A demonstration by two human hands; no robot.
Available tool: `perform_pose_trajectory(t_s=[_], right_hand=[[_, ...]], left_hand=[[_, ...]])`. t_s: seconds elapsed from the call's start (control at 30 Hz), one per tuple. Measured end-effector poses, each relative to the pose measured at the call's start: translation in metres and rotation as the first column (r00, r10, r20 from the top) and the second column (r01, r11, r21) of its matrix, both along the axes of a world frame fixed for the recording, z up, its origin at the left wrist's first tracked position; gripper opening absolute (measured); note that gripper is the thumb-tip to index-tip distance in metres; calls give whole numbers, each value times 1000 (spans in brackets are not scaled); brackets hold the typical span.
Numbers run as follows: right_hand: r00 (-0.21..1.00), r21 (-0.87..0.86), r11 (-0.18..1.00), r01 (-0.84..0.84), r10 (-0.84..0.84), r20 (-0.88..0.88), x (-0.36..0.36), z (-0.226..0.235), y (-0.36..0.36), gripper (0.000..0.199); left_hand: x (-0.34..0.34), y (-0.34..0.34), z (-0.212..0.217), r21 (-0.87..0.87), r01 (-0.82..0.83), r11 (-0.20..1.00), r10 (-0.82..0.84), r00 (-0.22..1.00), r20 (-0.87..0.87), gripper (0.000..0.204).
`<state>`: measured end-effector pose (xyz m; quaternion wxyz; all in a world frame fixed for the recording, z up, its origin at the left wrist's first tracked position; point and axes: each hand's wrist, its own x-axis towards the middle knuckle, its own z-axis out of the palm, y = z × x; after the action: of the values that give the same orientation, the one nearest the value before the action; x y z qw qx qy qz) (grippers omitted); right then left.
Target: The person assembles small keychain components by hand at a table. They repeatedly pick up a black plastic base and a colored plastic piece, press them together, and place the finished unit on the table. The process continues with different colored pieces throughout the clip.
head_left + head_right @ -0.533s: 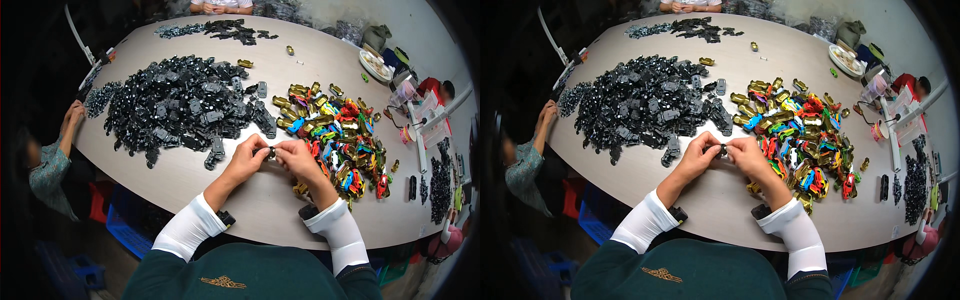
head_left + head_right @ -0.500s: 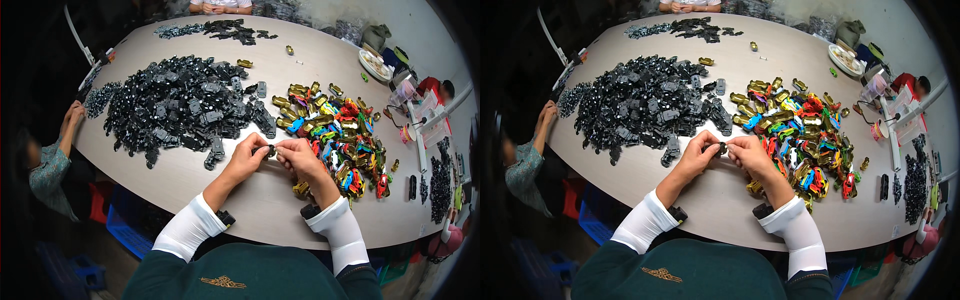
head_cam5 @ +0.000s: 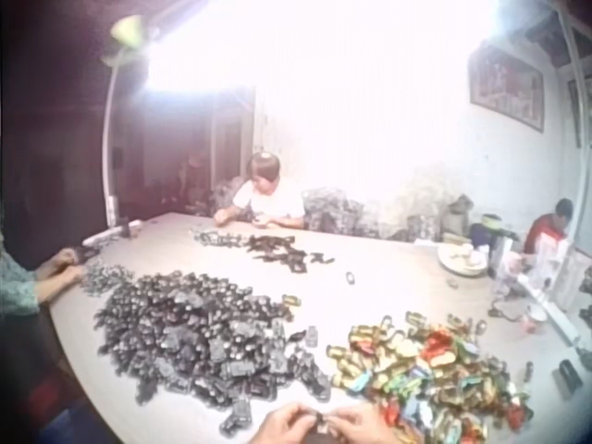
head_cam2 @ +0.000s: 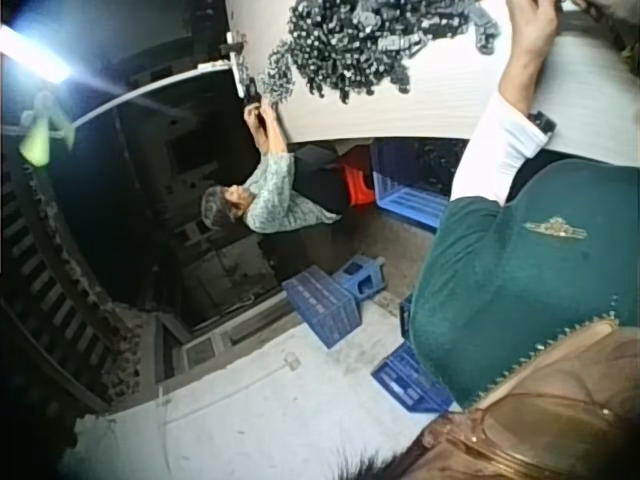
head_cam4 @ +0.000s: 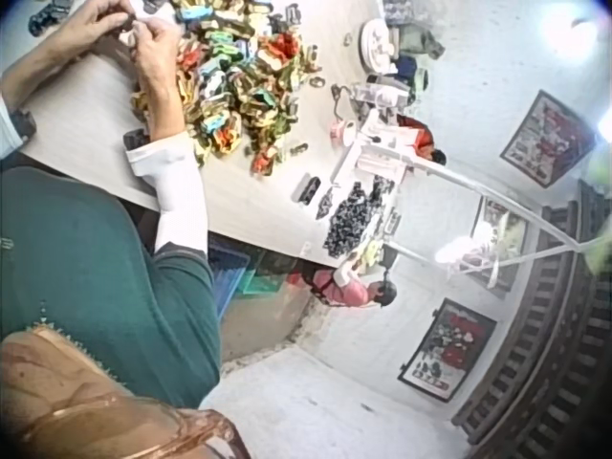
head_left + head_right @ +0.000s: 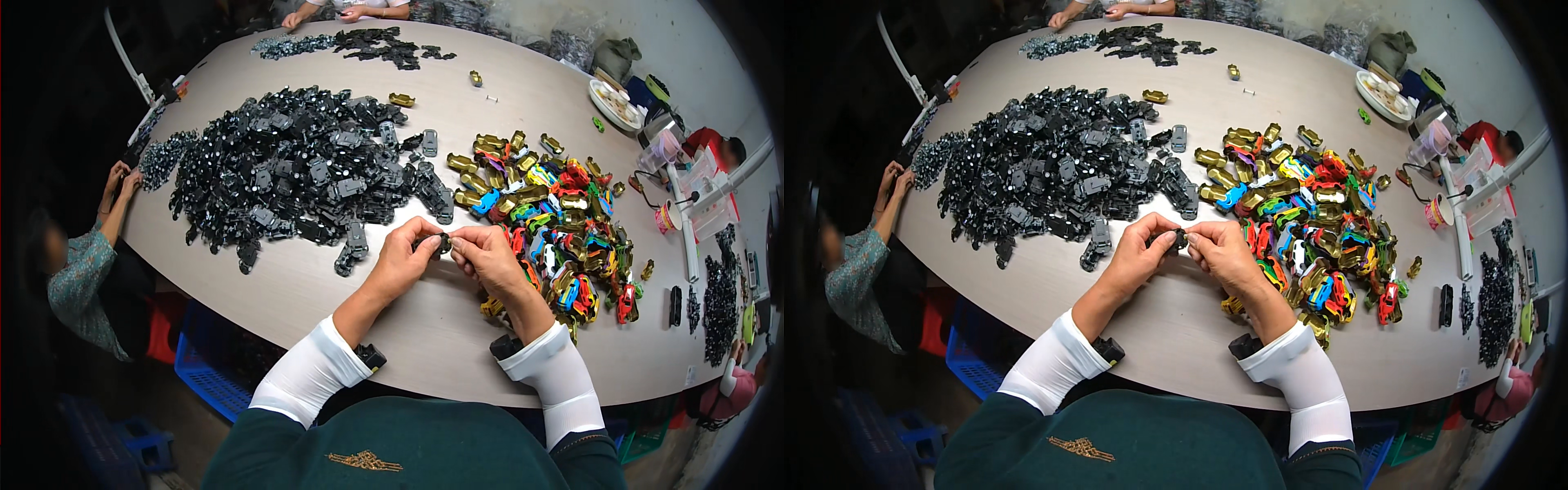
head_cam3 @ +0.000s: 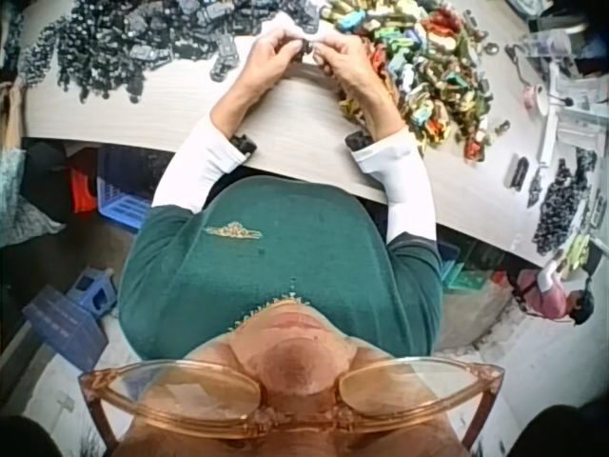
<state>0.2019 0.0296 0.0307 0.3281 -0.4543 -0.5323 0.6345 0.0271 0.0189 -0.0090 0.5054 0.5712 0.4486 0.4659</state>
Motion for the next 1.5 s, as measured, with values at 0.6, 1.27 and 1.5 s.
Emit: perform_pose_trajectory(t_s=[0.6, 1.27, 1.5], right_hand=[[936, 431, 902, -26, -129, 326, -9, -28, 0, 15], [181, 533, 799, -279, -501, 846, 33, 8, 11, 18], [673, 644, 734, -215, -366, 643, 40, 0, 18, 10]], left_hand=[[1, -6, 1, 90, -86, 992, 101, 979, -179, 10], [-257, -252, -4, 293, -611, 735, 421, 73, -904, 30], [-145, -117, 59, 21, -376, 926, 357, 859, -367, 12]])
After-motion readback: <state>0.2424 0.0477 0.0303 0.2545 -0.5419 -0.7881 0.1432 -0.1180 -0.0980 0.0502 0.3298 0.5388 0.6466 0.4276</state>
